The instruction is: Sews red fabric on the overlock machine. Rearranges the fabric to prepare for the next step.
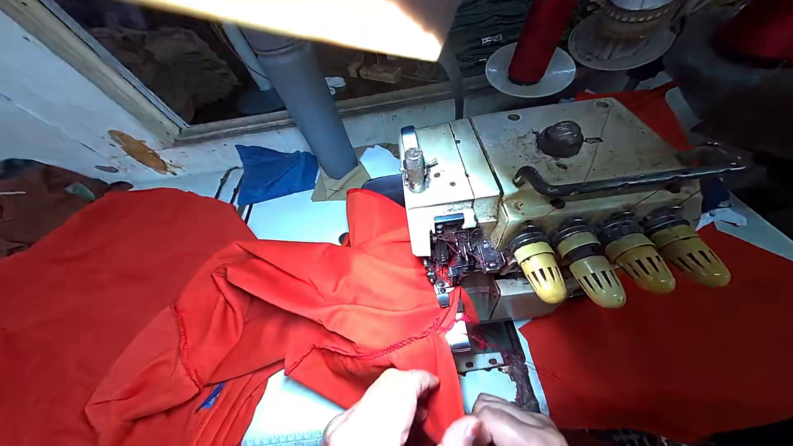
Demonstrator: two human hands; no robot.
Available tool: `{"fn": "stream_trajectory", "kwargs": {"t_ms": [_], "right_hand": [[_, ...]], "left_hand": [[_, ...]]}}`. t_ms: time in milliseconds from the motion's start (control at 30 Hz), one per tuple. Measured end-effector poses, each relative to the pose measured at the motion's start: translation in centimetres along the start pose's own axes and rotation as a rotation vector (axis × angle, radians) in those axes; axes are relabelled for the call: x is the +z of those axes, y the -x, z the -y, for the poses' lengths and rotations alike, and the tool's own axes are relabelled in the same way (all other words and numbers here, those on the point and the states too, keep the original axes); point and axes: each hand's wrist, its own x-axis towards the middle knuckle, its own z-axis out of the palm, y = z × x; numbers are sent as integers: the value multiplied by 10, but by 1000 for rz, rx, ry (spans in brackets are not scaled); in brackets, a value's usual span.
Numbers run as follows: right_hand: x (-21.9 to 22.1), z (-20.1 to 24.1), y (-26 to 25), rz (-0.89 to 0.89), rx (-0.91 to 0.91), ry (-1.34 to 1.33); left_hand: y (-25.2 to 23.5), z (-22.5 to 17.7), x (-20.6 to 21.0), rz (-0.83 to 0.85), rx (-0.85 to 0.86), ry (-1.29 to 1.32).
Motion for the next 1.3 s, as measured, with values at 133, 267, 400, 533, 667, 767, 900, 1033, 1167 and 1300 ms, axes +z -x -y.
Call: {"fn": "stream_trajectory", "kwargs": {"t_ms": [133,267,400,533,667,767,900,1033,1167,1300], "right_hand": [[6,3,1,-2,-22,7],[6,-2,1,13,-24,-27],[4,-4,1,33,-3,-73],[3,-7,0,34,0,-105],[3,-10,-1,23,34,-101],[1,-13,-8,-51,94,-3],[-1,-9,-25,-145,36,147],[7,-6,-34,-184,23,186],[8,0,-30,-150,116,-11],[10,3,-26,-90,107,-69]], "left_hand": [[-5,1,11,26,-95,-170],[-8,1,14,-7,-76,-225],[-8,2,16,-30,-61,-203],[-7,5,18,-70,-26,-133],[-5,6,17,-104,-4,-79],[-1,6,13,-81,-32,-35],[3,7,7,-42,-29,46],[-2,5,2,-38,11,39],[-10,2,5,-160,35,-209],[-20,1,4,-184,23,-413]]}}
